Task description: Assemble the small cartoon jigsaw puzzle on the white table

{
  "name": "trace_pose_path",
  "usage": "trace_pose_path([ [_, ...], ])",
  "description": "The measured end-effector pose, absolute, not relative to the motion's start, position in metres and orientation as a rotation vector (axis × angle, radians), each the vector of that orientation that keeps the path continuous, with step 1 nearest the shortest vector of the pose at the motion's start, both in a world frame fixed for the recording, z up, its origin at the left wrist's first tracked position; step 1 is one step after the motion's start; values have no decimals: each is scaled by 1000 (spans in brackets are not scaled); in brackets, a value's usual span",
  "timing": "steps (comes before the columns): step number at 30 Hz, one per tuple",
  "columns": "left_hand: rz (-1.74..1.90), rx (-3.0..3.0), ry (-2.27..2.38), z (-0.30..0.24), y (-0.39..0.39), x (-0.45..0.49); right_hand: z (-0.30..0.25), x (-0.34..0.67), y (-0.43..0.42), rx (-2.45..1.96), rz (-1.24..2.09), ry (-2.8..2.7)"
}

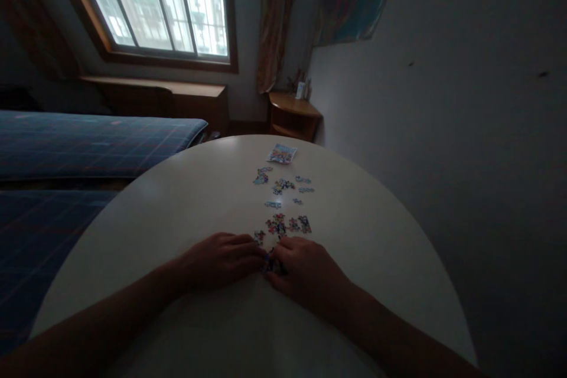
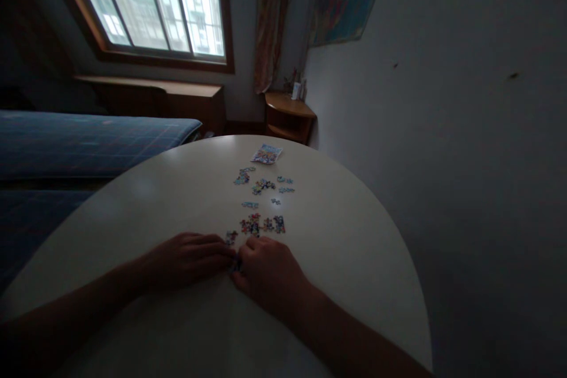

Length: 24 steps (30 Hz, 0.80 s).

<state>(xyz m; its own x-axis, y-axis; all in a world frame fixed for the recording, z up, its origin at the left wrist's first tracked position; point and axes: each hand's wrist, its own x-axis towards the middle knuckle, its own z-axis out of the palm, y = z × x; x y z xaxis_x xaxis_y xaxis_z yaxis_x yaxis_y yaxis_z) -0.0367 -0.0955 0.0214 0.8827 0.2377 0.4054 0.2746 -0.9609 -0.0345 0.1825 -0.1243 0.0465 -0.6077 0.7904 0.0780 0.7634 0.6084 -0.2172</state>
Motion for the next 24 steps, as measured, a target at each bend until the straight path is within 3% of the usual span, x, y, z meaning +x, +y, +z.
trace_pose_path([
  [24,-529,-2769,-519,21,-114,-28,48,187,-122,-1211,230,-2726],
])
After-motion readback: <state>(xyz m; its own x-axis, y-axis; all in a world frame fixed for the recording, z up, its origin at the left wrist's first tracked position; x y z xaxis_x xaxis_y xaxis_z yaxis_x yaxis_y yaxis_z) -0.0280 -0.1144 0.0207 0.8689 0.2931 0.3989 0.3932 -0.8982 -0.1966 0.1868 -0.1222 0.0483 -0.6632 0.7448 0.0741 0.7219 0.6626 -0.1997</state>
